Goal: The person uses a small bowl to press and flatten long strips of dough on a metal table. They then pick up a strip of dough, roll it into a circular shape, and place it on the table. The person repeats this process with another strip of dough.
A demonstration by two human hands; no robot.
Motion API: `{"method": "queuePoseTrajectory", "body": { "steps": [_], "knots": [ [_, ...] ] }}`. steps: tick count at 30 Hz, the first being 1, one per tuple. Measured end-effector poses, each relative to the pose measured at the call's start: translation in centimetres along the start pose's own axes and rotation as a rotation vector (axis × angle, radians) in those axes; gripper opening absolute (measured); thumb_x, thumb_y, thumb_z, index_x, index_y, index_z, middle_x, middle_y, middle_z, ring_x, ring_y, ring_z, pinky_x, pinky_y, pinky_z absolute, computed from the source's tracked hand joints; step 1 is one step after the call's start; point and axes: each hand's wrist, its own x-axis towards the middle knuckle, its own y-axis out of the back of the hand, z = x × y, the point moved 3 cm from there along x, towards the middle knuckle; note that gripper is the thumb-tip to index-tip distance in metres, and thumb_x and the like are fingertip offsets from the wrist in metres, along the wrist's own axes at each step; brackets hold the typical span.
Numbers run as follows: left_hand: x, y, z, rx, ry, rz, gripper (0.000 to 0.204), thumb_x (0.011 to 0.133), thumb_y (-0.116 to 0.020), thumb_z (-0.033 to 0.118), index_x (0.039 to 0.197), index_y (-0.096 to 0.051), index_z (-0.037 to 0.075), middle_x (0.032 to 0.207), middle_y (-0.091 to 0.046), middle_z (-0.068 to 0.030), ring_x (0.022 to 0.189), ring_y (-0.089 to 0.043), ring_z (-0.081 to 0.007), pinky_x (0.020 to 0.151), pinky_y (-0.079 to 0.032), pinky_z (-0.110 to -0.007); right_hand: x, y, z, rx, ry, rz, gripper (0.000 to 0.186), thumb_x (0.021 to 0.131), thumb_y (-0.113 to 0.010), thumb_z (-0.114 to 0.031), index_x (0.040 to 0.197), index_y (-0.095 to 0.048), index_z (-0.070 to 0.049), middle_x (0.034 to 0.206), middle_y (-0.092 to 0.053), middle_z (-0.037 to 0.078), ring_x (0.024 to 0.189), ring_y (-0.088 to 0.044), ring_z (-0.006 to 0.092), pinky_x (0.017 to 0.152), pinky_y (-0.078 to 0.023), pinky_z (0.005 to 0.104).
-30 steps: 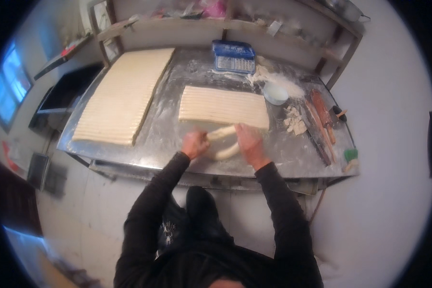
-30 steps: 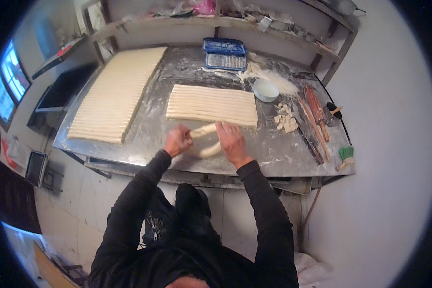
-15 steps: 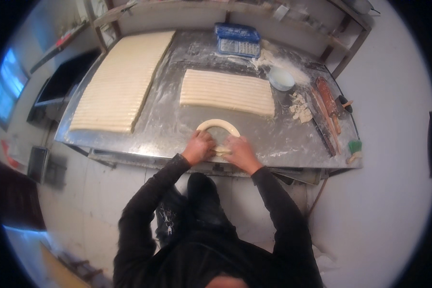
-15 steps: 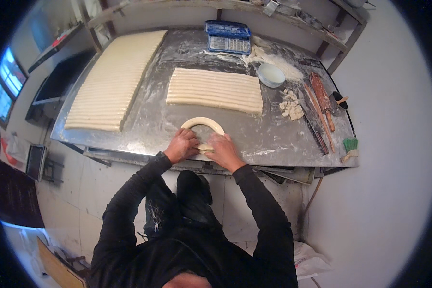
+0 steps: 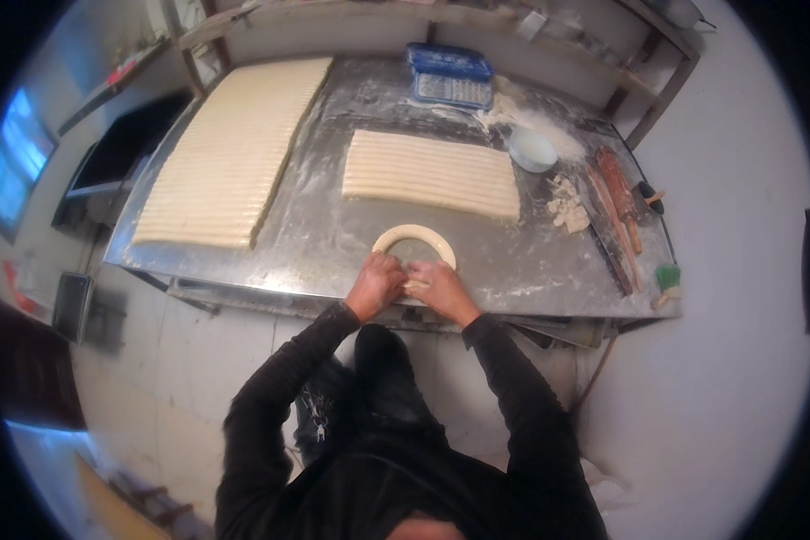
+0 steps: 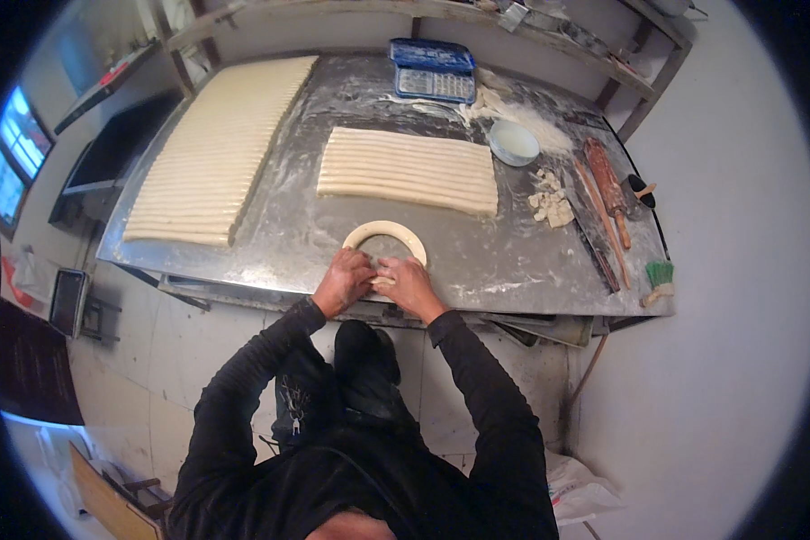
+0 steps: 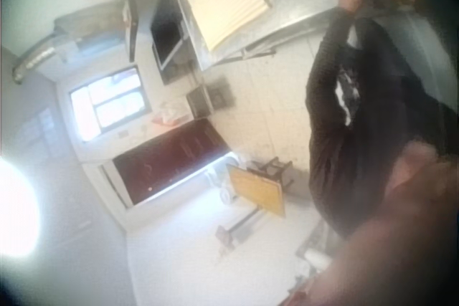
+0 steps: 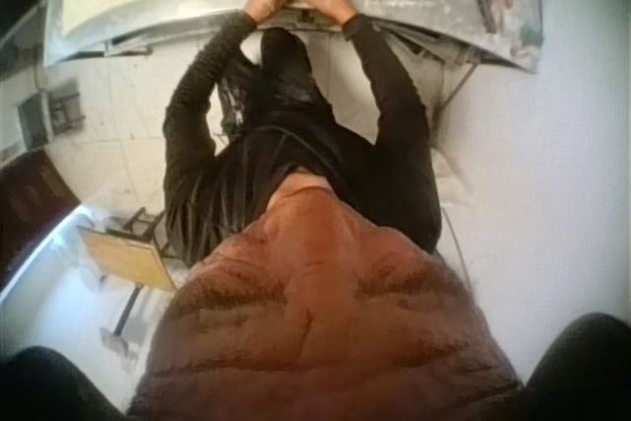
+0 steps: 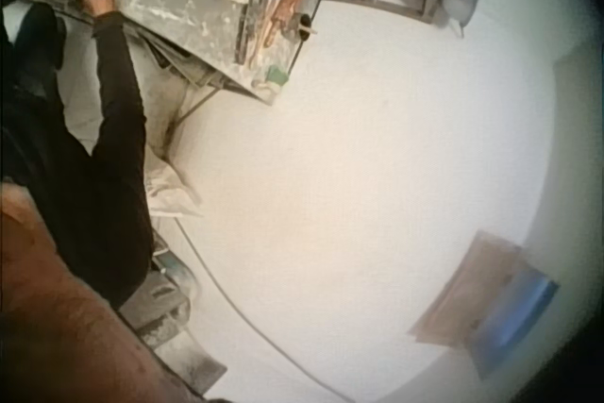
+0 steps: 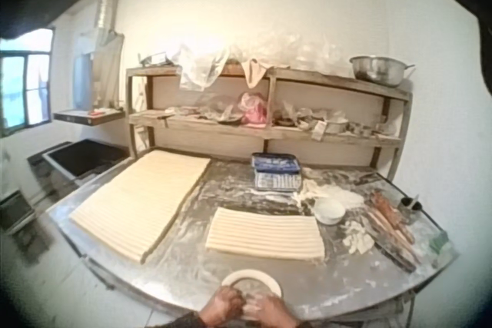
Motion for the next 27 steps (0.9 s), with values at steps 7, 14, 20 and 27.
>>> {"method": "queuePoseTrajectory", "body": {
  "steps": [7,14,20,27],
  "knots": [
    [-0.5,0.4,0.4,-0.012,0.004,-0.001,0.031,0.067,-0.081,0.012,0.097,-0.072,0.008,0.101,-0.065,-0.0082,0.109,-0.061,-0.0297,0.099,-0.043,-0.047,0.1,0.1,0.3,0.062,0.046,-0.016,0.032,0.086,-0.072,-0.03,0.105,-0.077,-0.005,0.125,-0.067,0.018,0.106,-0.065,0.0371,0.096,-0.05,0.0435],
    [-0.6,0.3,0.3,0.0,0.008,-0.012,0.032,0.071,-0.081,0.015,0.101,-0.073,0.009,0.103,-0.067,-0.0081,0.111,-0.061,-0.0294,0.101,-0.042,-0.049,0.2,0.0,0.5,0.088,0.069,-0.02,0.033,0.087,-0.07,-0.029,0.104,-0.076,-0.002,0.124,-0.067,0.021,0.106,-0.066,0.0383,0.093,-0.052,0.0425],
    [-0.2,0.4,0.7,0.042,-0.011,-0.042,0.034,0.073,-0.08,0.017,0.106,-0.073,0.01,0.105,-0.068,-0.0083,0.109,-0.062,-0.0285,0.1,-0.043,-0.047,0.0,0.1,0.3,0.148,0.042,0.004,0.032,0.084,-0.071,-0.028,0.104,-0.076,-0.003,0.125,-0.067,0.02,0.107,-0.067,0.0364,0.093,-0.052,0.0436],
    [-0.1,0.3,1.3,0.006,0.022,-0.056,0.034,0.072,-0.08,0.017,0.105,-0.073,0.01,0.105,-0.068,-0.008,0.106,-0.063,-0.0291,0.098,-0.044,-0.045,0.3,0.3,0.5,0.089,0.027,-0.052,0.035,0.082,-0.071,-0.025,0.107,-0.074,-0.001,0.127,-0.066,0.019,0.108,-0.067,0.0352,0.093,-0.052,0.043]
  ]
}}
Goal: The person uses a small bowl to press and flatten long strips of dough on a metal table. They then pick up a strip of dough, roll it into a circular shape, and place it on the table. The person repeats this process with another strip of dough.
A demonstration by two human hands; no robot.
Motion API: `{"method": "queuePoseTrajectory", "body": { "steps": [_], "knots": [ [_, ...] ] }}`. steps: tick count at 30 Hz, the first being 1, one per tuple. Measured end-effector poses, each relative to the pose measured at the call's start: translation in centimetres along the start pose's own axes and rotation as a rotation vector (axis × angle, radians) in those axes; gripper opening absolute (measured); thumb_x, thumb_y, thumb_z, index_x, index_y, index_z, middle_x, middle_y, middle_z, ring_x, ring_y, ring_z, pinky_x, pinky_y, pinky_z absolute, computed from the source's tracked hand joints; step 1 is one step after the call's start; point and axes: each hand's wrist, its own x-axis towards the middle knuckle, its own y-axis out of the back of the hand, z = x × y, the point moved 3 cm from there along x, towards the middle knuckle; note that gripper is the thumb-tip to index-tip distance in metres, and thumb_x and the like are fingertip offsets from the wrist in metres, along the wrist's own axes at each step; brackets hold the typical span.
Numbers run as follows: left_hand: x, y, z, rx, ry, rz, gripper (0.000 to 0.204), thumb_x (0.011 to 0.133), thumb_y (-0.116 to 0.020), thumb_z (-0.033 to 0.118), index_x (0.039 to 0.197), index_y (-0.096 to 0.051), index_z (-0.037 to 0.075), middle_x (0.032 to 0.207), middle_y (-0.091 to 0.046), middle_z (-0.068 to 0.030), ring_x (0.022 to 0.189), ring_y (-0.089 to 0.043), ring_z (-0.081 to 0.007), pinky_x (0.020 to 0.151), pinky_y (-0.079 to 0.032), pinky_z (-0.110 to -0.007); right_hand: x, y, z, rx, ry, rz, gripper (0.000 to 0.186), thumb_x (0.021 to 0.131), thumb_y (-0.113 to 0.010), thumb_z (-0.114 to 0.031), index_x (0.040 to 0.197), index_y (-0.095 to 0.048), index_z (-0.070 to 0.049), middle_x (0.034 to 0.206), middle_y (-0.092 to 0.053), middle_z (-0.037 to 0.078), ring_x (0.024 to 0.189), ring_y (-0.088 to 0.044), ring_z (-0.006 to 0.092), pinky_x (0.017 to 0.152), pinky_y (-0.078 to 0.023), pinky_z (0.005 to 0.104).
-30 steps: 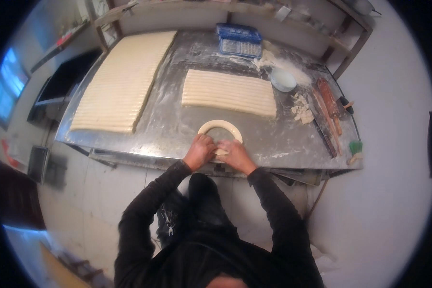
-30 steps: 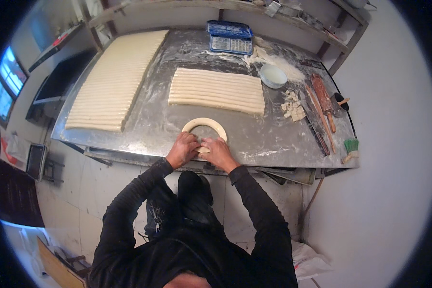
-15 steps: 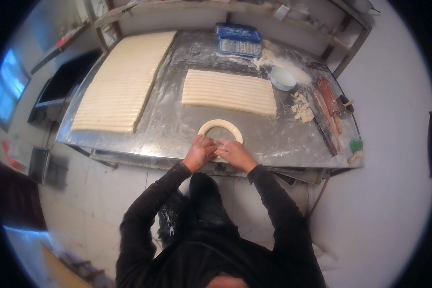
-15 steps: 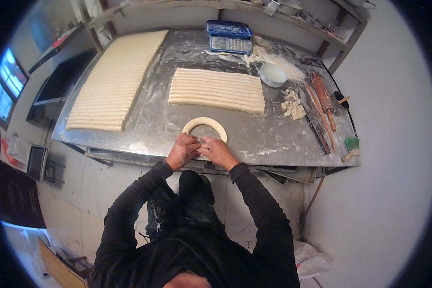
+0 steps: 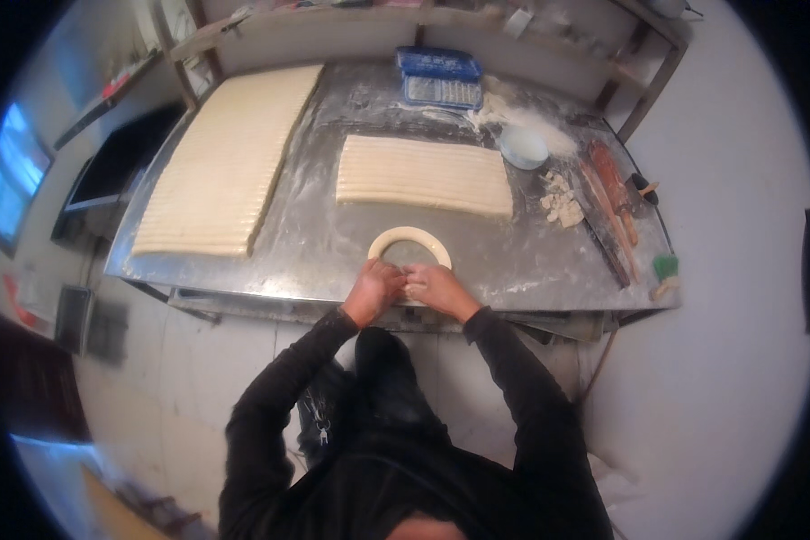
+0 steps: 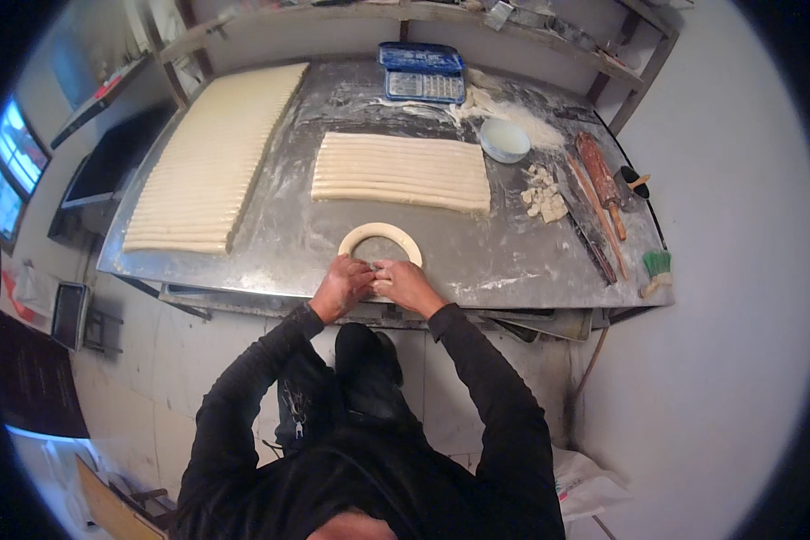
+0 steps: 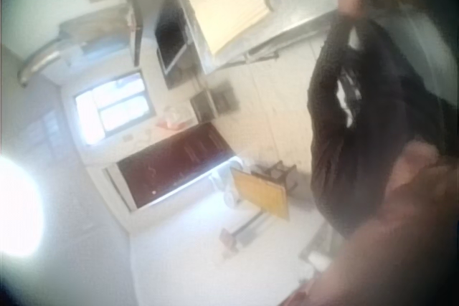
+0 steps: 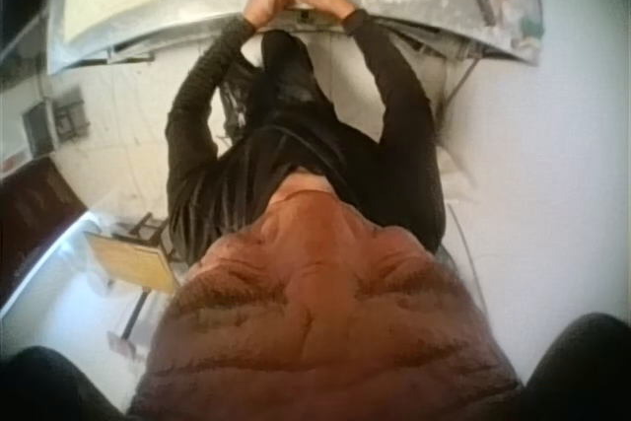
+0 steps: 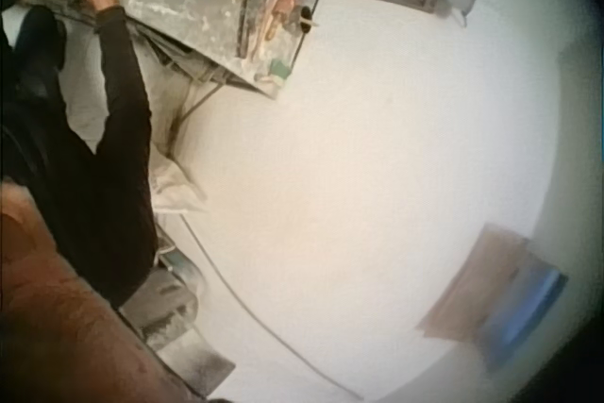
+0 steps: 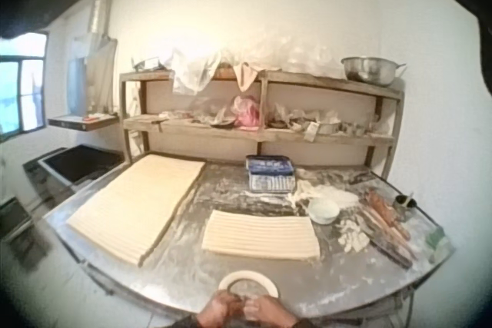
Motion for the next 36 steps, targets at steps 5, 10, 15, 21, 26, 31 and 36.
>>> {"method": "queuePoseTrajectory", "body": {
  "steps": [5,10,15,21,26,31,36],
  "knots": [
    [0.1,-0.8,0.4,0.046,-0.011,0.0,0.033,0.072,-0.079,0.018,0.104,-0.072,0.01,0.101,-0.068,-0.0056,0.096,-0.063,-0.0268,0.09,-0.045,-0.042,-0.7,1.0,-1.2,-0.184,0.001,-0.053,0.033,0.082,-0.07,-0.022,0.106,-0.074,0.0,0.124,-0.068,0.015,0.103,-0.066,0.0373,0.093,-0.052,0.0434],
    [0.8,-1.5,1.5,0.038,0.008,0.03,0.024,0.073,-0.077,0.017,0.096,-0.073,0.01,0.094,-0.068,-0.0054,0.091,-0.063,-0.0268,0.086,-0.047,-0.041,-2.2,1.6,0.1,-0.238,0.086,0.077,0.036,0.082,-0.07,-0.02,0.112,-0.072,-0.001,0.115,-0.07,0.016,0.105,-0.064,0.0378,0.093,-0.051,0.0447],
    [0.6,-2.7,0.8,0.0,0.066,0.013,0.023,0.076,-0.073,0.015,0.098,-0.072,0.01,0.095,-0.066,-0.0061,0.093,-0.061,-0.0283,0.088,-0.045,-0.043,-1.7,2.0,-1.5,-0.294,0.001,-0.023,0.038,0.08,-0.072,-0.022,0.113,-0.072,-0.002,0.113,-0.07,0.017,0.101,-0.064,0.0383,0.093,-0.05,0.0452],
    [-0.3,-1.0,2.1,0.096,0.058,0.055,0.029,0.077,-0.075,0.014,0.105,-0.072,0.01,0.104,-0.068,-0.0066,0.103,-0.064,-0.0275,0.1,-0.043,-0.047,-2.9,1.1,-1.9,-0.324,0.133,0.115,0.034,0.084,-0.069,-0.021,0.113,-0.07,-0.003,0.115,-0.069,0.016,0.101,-0.062,0.0386,0.092,-0.049,0.0464],
    [-0.9,0.1,-0.7,0.044,0.03,-0.131,0.031,0.077,-0.075,0.014,0.107,-0.071,0.009,0.109,-0.067,-0.0086,0.108,-0.063,-0.0292,0.102,-0.042,-0.049,-1.7,-0.7,-2.9,-0.237,-0.09,0.071,0.039,0.087,-0.069,-0.023,0.121,-0.066,-0.004,0.122,-0.066,0.018,0.108,-0.06,0.0397,0.093,-0.049,0.0473],
    [-0.3,2.1,-0.2,0.059,-0.002,-0.076,0.038,0.075,-0.078,0.016,0.111,-0.069,0.007,0.11,-0.067,-0.0116,0.11,-0.062,-0.0317,0.102,-0.043,-0.049,-1.9,-1.2,-2.9,-0.248,0.052,0.196,0.034,0.085,-0.068,-0.02,0.113,-0.068,-0.001,0.119,-0.066,0.018,0.105,-0.062,0.0376,0.093,-0.047,0.0495],
    [-0.4,3.7,-2.1,0.04,0.022,0.099,0.043,0.077,-0.078,0.016,0.117,-0.066,0.005,0.111,-0.067,-0.0145,0.106,-0.063,-0.0341,0.092,-0.049,-0.046,-0.9,-3.7,-3.1,-0.263,-0.022,0.131,0.033,0.084,-0.07,-0.022,0.109,-0.069,0.0,0.126,-0.064,0.017,0.113,-0.062,0.0365,0.098,-0.045,0.0515]
  ]
}}
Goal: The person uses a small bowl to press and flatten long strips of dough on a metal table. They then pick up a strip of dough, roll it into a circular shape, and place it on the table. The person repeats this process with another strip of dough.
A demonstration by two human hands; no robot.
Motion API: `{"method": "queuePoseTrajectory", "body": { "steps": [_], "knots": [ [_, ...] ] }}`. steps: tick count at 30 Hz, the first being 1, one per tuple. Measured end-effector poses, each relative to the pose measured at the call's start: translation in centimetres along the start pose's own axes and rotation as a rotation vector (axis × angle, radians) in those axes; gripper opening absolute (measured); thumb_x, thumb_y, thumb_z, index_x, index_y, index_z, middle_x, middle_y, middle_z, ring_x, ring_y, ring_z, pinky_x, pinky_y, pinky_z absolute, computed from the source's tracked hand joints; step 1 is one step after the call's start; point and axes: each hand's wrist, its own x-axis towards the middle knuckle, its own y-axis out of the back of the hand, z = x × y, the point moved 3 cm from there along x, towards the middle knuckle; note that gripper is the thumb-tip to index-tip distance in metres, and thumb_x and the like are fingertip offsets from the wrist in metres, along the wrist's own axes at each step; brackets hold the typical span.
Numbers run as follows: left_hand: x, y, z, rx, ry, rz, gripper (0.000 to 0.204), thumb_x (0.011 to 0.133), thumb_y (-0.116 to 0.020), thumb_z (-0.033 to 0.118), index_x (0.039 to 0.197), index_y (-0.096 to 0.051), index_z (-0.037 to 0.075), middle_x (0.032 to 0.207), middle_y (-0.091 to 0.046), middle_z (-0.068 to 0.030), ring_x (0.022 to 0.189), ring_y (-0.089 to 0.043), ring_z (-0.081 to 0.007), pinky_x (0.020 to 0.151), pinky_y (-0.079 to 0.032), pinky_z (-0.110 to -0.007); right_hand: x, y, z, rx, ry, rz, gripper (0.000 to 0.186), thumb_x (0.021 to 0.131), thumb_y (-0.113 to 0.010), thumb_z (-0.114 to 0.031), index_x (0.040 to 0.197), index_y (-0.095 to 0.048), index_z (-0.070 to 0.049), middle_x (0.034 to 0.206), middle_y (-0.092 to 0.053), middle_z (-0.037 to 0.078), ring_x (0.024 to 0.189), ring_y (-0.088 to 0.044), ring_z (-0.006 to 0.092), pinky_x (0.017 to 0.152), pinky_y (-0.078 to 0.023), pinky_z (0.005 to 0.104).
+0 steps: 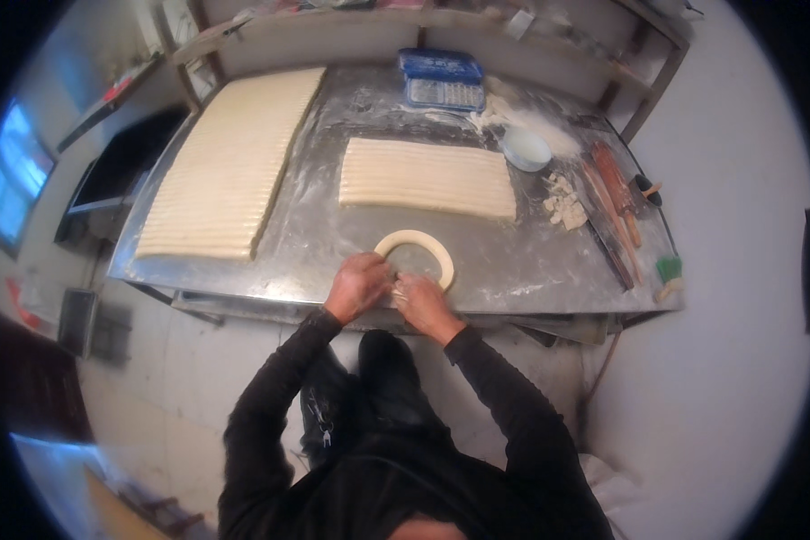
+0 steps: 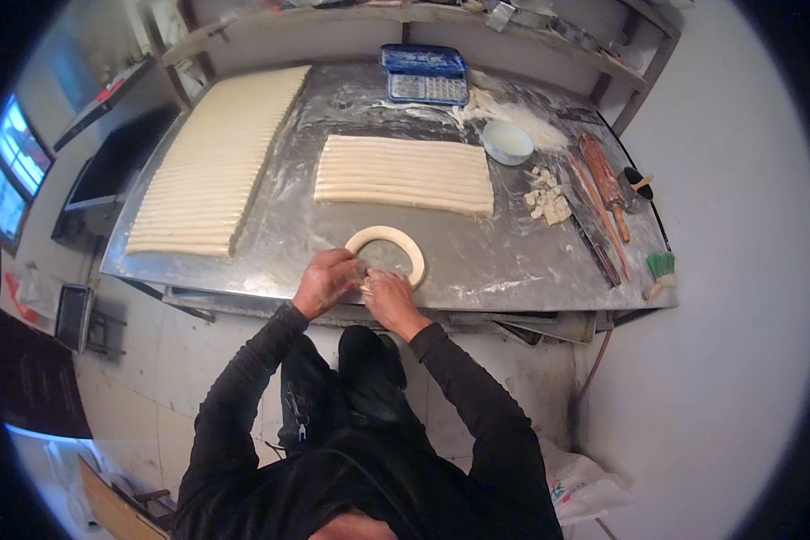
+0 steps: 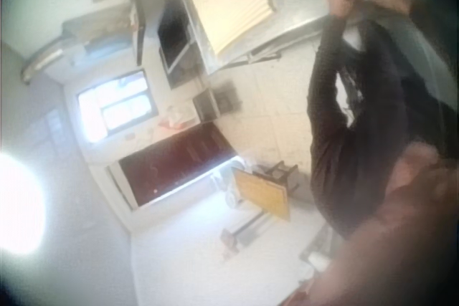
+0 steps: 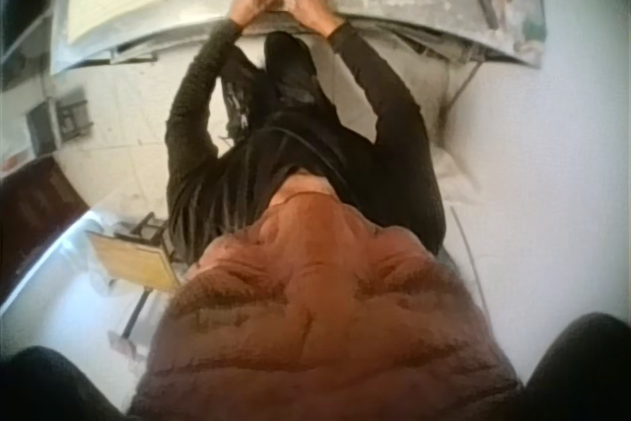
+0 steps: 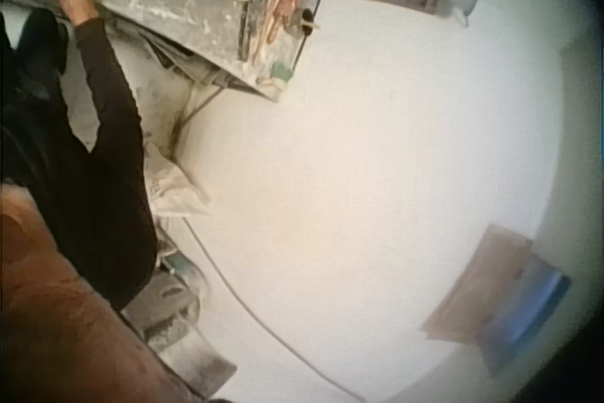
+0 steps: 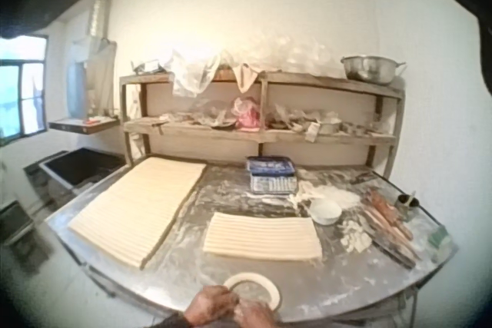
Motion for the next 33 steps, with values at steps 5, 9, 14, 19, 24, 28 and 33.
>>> {"method": "queuePoseTrajectory", "body": {
  "steps": [5,9,14,19,24,28,33],
  "knots": [
    [-0.5,-1.9,-3.1,0.104,0.38,0.052,0.021,0.079,-0.074,0.02,0.091,-0.071,0.003,0.102,-0.067,-0.0173,0.098,-0.062,-0.038,0.083,-0.051,-0.048,1.0,-0.1,2.4,0.016,0.065,0.115,0.038,0.085,-0.072,-0.024,0.114,-0.068,0.0,0.128,-0.063,0.019,0.112,-0.062,0.038,0.096,-0.048,0.0491],
    [1.6,-4.3,-4.0,0.296,0.495,0.016,0.026,0.075,-0.076,0.031,0.079,-0.07,0.006,0.093,-0.064,-0.0161,0.097,-0.06,-0.0359,0.078,-0.052,-0.048,4.1,4.8,4.6,-0.121,-0.207,0.316,0.044,0.085,-0.073,-0.026,0.118,-0.065,0.001,0.127,-0.062,0.022,0.113,-0.062,0.0399,0.093,-0.051,0.0466],
    [5.0,-7.9,-5.6,0.375,0.428,0.037,0.023,0.075,-0.074,0.03,0.079,-0.069,0.007,0.094,-0.064,-0.0158,0.094,-0.062,-0.036,0.075,-0.054,-0.048,6.1,4.8,6.8,-0.257,-0.275,0.098,0.038,0.082,-0.075,-0.026,0.107,-0.07,0.001,0.118,-0.064,0.022,0.103,-0.063,0.0402,0.088,-0.052,0.0485],
    [5.0,-7.7,-9.2,0.205,0.378,-0.029,0.024,0.076,-0.073,0.028,0.083,-0.07,0.006,0.091,-0.069,-0.0168,0.087,-0.066,-0.0355,0.074,-0.053,-0.047,6.8,3.3,6.3,-0.058,-0.265,0.261,0.036,0.078,-0.074,-0.018,0.108,-0.072,0.002,0.118,-0.067,0.024,0.103,-0.066,0.0399,0.09,-0.053,0.0443],
    [10.4,-2.1,-5.0,-0.339,0.446,-0.477,0.028,0.082,-0.076,0.029,0.089,-0.074,0.002,0.08,-0.072,-0.0085,0.075,-0.067,-0.0171,0.069,-0.051,-0.036,5.3,7.5,6.2,0.28,-0.128,0.328,0.04,0.08,-0.075,-0.014,0.115,-0.07,0.003,0.107,-0.071,0.018,0.096,-0.07,0.0332,0.084,-0.055,0.0392],
    [12.2,-0.6,-3.2,-0.763,0.52,-0.592,0.026,0.083,-0.077,0.026,0.089,-0.076,0.001,0.074,-0.069,-0.0033,0.068,-0.062,-0.0089,0.067,-0.049,-0.028,5.5,9.6,3.9,0.782,-0.186,0.106,0.037,0.085,-0.074,-0.013,0.115,-0.068,0.007,0.1,-0.074,0.013,0.09,-0.072,0.0208,0.079,-0.054,0.0305],
    [12.8,0.9,-1.1,-0.642,0.475,-0.453,0.021,0.082,-0.078,0.019,0.086,-0.076,-0.001,0.073,-0.07,-0.0045,0.061,-0.061,-0.0095,0.06,-0.049,-0.026,5.0,11.3,5.2,0.891,-0.305,-0.241,0.028,0.086,-0.072,-0.013,0.104,-0.071,0.008,0.085,-0.073,0.008,0.079,-0.069,0.0118,0.076,-0.052,0.0253]
  ]
}}
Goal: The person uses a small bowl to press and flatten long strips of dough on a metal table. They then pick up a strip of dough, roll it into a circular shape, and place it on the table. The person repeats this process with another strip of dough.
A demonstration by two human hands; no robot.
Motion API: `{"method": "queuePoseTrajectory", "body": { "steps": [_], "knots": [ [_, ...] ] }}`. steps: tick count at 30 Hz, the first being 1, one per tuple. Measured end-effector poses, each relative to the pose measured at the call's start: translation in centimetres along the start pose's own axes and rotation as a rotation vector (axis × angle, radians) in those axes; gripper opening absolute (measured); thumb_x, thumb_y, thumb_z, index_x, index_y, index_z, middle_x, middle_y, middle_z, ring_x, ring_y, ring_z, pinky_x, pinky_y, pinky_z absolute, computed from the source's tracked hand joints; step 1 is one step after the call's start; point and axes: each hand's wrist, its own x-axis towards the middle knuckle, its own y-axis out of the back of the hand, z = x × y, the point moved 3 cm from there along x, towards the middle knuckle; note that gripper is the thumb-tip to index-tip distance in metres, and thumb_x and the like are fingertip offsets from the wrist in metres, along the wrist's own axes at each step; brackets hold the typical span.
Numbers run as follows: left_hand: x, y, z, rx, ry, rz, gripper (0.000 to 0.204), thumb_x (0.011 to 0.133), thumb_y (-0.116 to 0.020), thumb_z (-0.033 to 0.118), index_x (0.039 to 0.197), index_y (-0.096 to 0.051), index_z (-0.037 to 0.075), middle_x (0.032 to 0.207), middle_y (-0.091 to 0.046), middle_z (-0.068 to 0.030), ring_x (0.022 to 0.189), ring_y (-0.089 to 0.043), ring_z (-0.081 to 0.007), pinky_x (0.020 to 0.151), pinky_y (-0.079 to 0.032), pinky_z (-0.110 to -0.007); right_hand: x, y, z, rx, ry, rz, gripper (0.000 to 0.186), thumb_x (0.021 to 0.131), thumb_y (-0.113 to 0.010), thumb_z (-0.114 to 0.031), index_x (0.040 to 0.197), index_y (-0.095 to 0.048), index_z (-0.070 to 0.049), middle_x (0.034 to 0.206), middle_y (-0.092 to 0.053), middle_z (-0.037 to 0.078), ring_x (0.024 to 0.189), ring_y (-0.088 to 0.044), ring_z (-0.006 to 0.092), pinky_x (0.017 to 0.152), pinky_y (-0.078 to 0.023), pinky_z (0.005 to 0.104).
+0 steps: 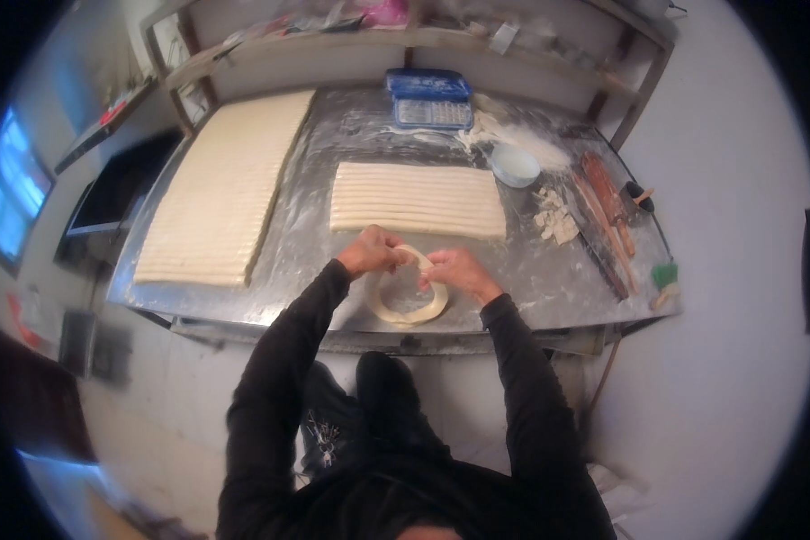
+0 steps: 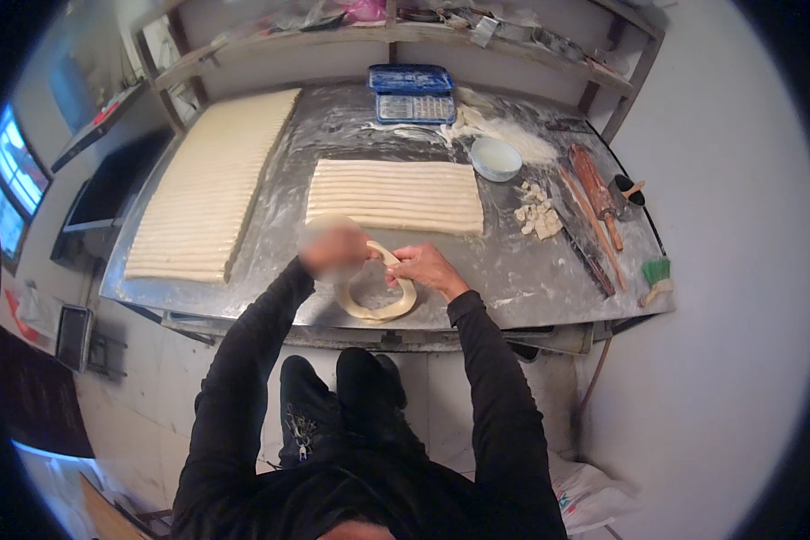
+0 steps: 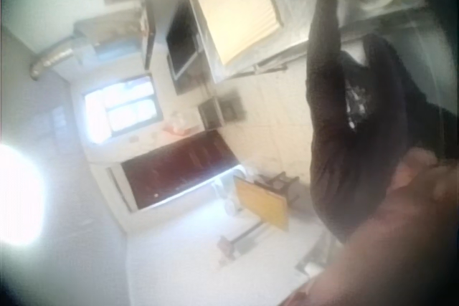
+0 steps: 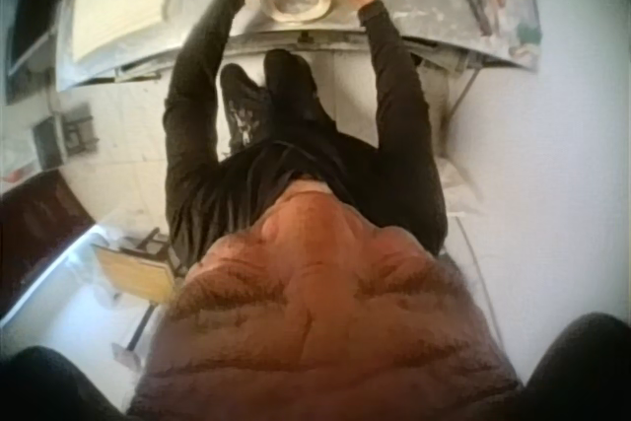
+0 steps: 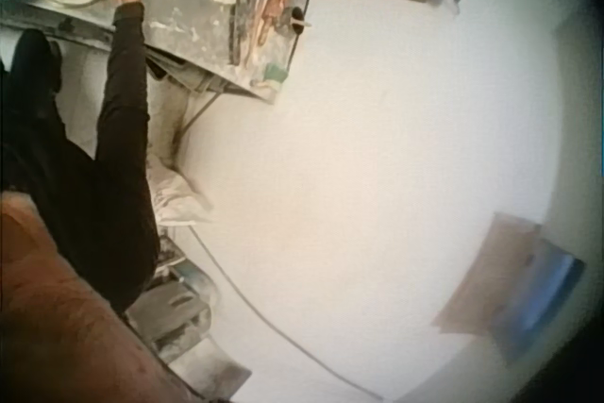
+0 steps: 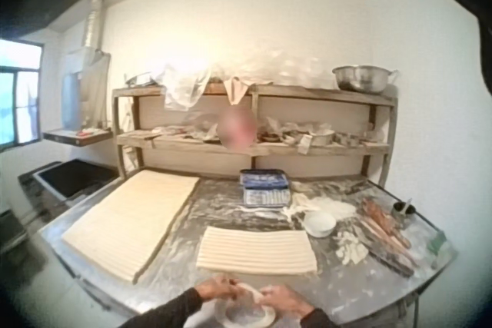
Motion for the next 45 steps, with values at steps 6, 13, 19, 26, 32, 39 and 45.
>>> {"method": "queuePoseTrajectory", "body": {
  "steps": [6,13,19,26,32,39,45],
  "knots": [
    [-1.4,0.6,0.5,-0.049,0.058,0.112,0.02,0.082,-0.079,0.018,0.09,-0.075,-0.001,0.078,-0.07,-0.0058,0.066,-0.063,-0.0129,0.061,-0.051,-0.028,-2.1,0.8,2.0,-0.074,0.016,0.045,0.019,0.083,-0.07,-0.01,0.093,-0.073,0.005,0.074,-0.072,0.005,0.073,-0.064,0.008,0.073,-0.049,0.0237],
    [-0.3,0.2,2.9,0.134,0.164,-0.256,0.023,0.083,-0.077,0.02,0.106,-0.073,0.016,0.099,-0.07,-0.0027,0.091,-0.067,-0.0208,0.076,-0.055,-0.037,-1.8,-1.2,-2.8,0.032,0.127,0.079,0.024,0.086,-0.071,-0.013,0.102,-0.073,0.004,0.08,-0.073,0.005,0.078,-0.065,0.009,0.074,-0.049,0.0239],
    [-1.5,2.1,2.7,-0.025,0.172,-0.021,0.021,0.087,-0.077,0.019,0.101,-0.073,0.004,0.089,-0.069,-0.0047,0.072,-0.067,-0.0165,0.066,-0.055,-0.031,-2.9,0.1,0.1,-0.033,0.009,-0.004,0.026,0.089,-0.066,-0.013,0.108,-0.071,0.004,0.089,-0.074,0.007,0.081,-0.068,0.0129,0.077,-0.052,0.0264],
    [-1.0,0.6,5.5,-0.119,0.157,-0.083,0.027,0.091,-0.075,0.023,0.092,-0.072,-0.004,0.073,-0.064,-0.0048,0.061,-0.065,-0.0137,0.059,-0.056,-0.026,-1.6,-1.0,-3.3,0.276,0.095,0.033,0.028,0.089,-0.07,-0.016,0.11,-0.071,0.003,0.087,-0.073,0.006,0.083,-0.068,0.0114,0.075,-0.051,0.0245],
    [-1.5,1.8,2.6,-0.257,0.241,0.082,0.026,0.093,-0.073,0.023,0.089,-0.071,-0.002,0.074,-0.065,-0.0044,0.059,-0.065,-0.0128,0.058,-0.054,-0.025,-0.7,-0.2,0.6,-0.048,0.082,0.064,0.032,0.089,-0.072,-0.017,0.114,-0.07,0.003,0.093,-0.073,0.006,0.084,-0.068,0.0122,0.078,-0.051,0.0246],
    [-2.3,2.1,3.6,-0.18,0.244,0.017,0.022,0.093,-0.07,0.018,0.09,-0.071,-0.003,0.074,-0.066,-0.0049,0.061,-0.067,-0.0129,0.059,-0.055,-0.024,0.6,-2.8,-0.8,0.314,0.126,-0.023,0.032,0.09,-0.072,-0.016,0.114,-0.069,0.006,0.101,-0.073,0.007,0.084,-0.067,0.0113,0.078,-0.049,0.0246],
    [-2.7,2.7,3.0,-0.144,0.222,0.084,0.022,0.091,-0.073,0.02,0.094,-0.074,-0.001,0.076,-0.068,-0.0042,0.061,-0.067,-0.0117,0.057,-0.055,-0.024,0.3,-2.2,3.0,0.118,0.072,0.051,0.028,0.091,-0.07,-0.013,0.112,-0.07,0.005,0.089,-0.073,0.006,0.081,-0.065,0.0108,0.074,-0.049,0.0249]
  ]
}}
